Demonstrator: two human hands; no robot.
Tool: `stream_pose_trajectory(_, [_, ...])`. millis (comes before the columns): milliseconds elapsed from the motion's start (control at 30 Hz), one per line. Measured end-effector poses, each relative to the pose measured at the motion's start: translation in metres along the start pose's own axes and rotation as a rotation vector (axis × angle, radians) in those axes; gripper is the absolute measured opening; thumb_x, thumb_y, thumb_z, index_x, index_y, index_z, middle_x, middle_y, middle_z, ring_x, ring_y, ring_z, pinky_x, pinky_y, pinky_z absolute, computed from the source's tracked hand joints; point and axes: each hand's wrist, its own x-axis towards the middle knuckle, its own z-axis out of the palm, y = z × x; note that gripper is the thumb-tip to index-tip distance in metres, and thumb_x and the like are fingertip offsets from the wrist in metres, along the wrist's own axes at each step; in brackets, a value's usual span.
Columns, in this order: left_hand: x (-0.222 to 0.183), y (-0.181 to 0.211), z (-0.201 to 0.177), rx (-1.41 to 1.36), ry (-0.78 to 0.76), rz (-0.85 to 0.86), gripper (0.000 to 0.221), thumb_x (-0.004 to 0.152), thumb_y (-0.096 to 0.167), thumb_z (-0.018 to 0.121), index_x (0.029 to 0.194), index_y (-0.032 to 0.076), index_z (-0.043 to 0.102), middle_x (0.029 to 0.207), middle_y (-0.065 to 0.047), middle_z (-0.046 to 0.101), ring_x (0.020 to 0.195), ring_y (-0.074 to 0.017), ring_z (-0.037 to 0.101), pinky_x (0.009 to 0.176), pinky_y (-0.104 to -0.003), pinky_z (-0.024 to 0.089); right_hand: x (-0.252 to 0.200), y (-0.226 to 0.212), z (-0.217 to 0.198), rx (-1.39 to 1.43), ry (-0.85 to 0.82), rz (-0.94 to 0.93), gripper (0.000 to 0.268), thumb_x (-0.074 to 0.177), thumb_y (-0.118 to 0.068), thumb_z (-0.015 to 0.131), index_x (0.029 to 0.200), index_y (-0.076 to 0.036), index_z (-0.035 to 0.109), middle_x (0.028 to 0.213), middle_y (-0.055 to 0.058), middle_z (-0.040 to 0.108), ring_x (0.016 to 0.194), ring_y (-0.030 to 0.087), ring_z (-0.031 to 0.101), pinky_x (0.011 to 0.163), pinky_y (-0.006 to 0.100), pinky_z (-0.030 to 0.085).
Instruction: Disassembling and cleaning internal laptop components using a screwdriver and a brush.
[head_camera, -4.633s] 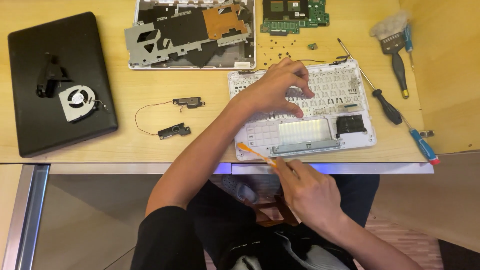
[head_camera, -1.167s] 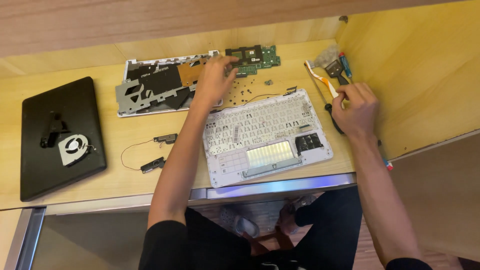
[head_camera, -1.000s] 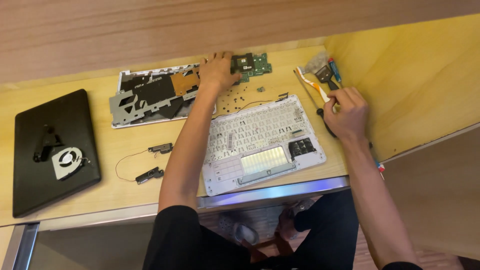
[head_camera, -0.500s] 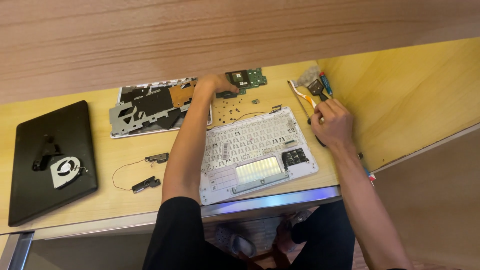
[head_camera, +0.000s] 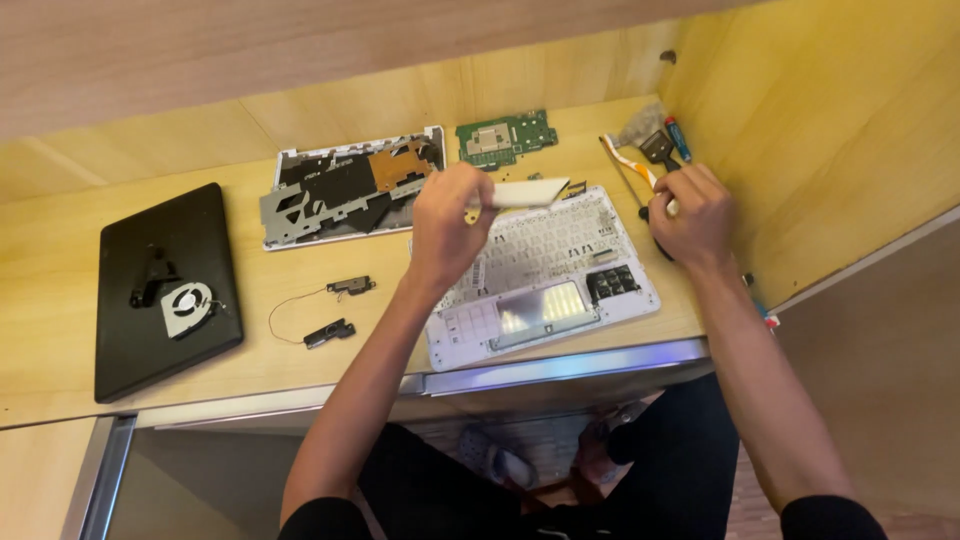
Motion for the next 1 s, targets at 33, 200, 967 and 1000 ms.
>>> stream_pose_trajectory(33, [-0.016, 0.009, 0.002, -0.003, -0.010, -0.006, 0.029, 0.083, 0.000, 0.081, 0.083, 0.013, 0.055, 0.079, -0.001, 0.060, 0.074, -0.0223, 0.063, 0.073, -0.033, 0.051, 0.000, -0.013, -0.006, 0.003, -0.006, 0.011, 0.015, 0.082, 0.007, 0.063, 0.083, -0.008, 0.065, 0.071, 0.008, 0.055, 0.072, 0.031, 0.063, 0.067, 0.038, 0.054])
stream_pose_trajectory(200, [-0.054, 0.055, -0.005, 0.351, 0.079, 0.322, 0.022, 0.091, 0.010, 0.071, 0.075, 0.020, 0.060, 0.079, 0.003, 0.058, 0.077, -0.0189, 0.059, 0.079, -0.037, 0.048, 0.031, -0.124, -0.057, 0.663, -0.122, 0.519, 0.019, 0.099, 0.004, 0.057, 0.101, -0.004, 0.075, 0.073, 0.009, 0.067, 0.068, 0.014, 0.060, 0.069, 0.027, 0.052])
stream_pose_trajectory(967, [-0.047, 0.102, -0.016, -0.691, -0.177, -0.454, 0.050, 0.083, 0.017, 0.086, 0.130, 0.025, 0.070, 0.113, 0.000, 0.073, 0.112, -0.0195, 0.062, 0.101, -0.038, 0.046, 0.007, -0.125, -0.022, 1.572, -0.607, 0.910, 0.031, 0.092, 0.001, 0.065, 0.122, 0.005, 0.061, 0.098, 0.023, 0.071, 0.084, 0.027, 0.072, 0.070, 0.034, 0.060])
stream_pose_trajectory(1000, [-0.043, 0.100, -0.017, -0.735, -0.190, -0.519, 0.039, 0.086, 0.019, 0.083, 0.123, 0.027, 0.074, 0.097, -0.001, 0.076, 0.087, -0.0125, 0.065, 0.082, -0.031, 0.051, 0.008, -0.123, -0.023, 1.470, -0.580, 0.886, 0.028, 0.093, 0.001, 0.064, 0.121, 0.005, 0.063, 0.097, 0.022, 0.071, 0.083, 0.026, 0.072, 0.069, 0.033, 0.059])
